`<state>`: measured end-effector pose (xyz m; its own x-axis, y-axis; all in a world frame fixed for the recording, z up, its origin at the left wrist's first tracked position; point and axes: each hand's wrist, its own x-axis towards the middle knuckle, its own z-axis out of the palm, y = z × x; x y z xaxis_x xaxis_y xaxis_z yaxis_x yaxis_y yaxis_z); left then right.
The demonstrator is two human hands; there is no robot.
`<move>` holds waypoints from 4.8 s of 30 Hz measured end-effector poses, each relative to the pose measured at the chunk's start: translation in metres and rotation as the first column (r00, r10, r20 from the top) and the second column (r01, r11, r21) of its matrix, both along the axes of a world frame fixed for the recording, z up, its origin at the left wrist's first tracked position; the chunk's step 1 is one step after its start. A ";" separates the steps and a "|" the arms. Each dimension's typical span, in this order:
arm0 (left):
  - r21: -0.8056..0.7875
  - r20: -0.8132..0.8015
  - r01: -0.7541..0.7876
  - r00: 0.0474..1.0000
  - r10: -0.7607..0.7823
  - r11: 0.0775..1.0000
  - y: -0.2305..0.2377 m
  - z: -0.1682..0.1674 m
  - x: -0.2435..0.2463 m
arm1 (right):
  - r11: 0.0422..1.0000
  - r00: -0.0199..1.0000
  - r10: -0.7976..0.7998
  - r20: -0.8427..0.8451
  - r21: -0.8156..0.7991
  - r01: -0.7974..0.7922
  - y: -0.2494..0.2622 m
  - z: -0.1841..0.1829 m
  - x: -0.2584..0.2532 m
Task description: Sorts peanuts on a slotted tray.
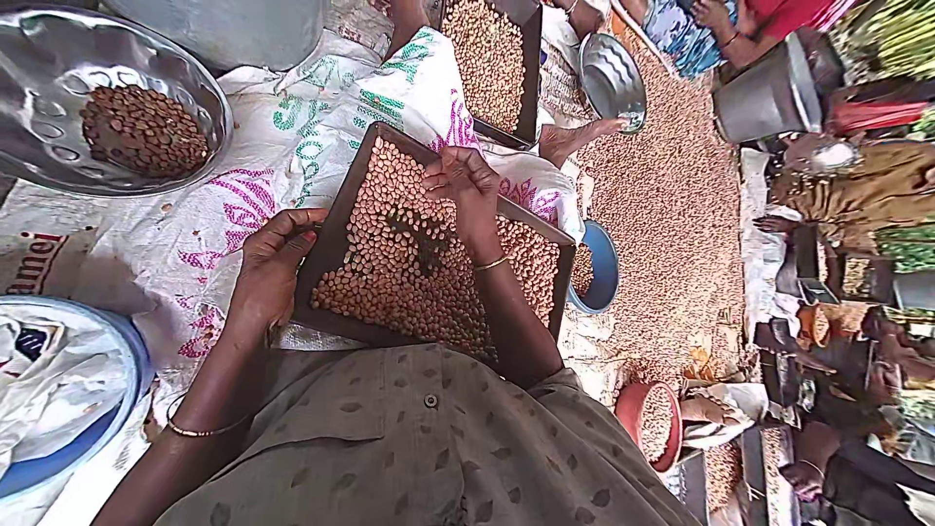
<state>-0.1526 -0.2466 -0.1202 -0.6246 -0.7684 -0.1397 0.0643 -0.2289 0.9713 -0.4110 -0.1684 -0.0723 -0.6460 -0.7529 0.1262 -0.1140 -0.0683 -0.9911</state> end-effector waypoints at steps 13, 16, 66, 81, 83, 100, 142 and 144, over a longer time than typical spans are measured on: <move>0.007 -0.030 -0.030 0.999 0.030 1.000 -0.001 -0.003 -0.002 | 0.851 0.569 0.525 -0.634 0.410 -0.329 0.001 -0.030 0.046; 0.007 -0.043 -0.025 0.999 0.026 1.000 -0.001 -0.004 -0.002 | 0.994 0.936 0.105 -0.337 0.006 -0.110 -0.002 0.003 0.017; 0.001 -0.015 -0.019 1.000 0.019 1.000 0.000 -0.005 0.000 | 0.833 0.672 0.490 -0.554 0.524 -0.176 0.019 -0.042 0.022; 0.007 -0.014 -0.015 1.000 0.015 1.000 0.000 0.000 -0.001 | 0.903 0.621 0.344 -0.704 0.429 -0.014 0.008 -0.045 0.044; 0.012 -0.011 -0.015 1.000 0.015 1.000 0.000 0.000 -0.001 | 0.897 0.595 0.360 -0.719 0.442 -0.009 0.001 -0.044 0.047; 0.005 -0.035 -0.019 0.999 0.019 1.000 -0.002 -0.002 -0.002 | 0.876 0.488 0.405 -0.773 0.481 0.035 -0.001 -0.056 0.068; -0.058 -0.002 -0.008 1.000 0.008 0.998 -0.002 -0.002 -0.002 | 0.828 0.586 0.557 -0.588 0.449 -0.337 0.078 -0.053 0.076; -0.056 0.002 -0.014 1.000 0.014 0.998 -0.003 -0.001 -0.002 | 0.837 0.465 0.546 -0.697 0.482 -0.259 0.074 -0.058 0.084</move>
<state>-0.1550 -0.2499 -0.1215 -0.6131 -0.7839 -0.0979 0.0645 -0.1732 0.9828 -0.3273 -0.0947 -0.1301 0.0019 -0.9880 0.1545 -0.8744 -0.0766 -0.4791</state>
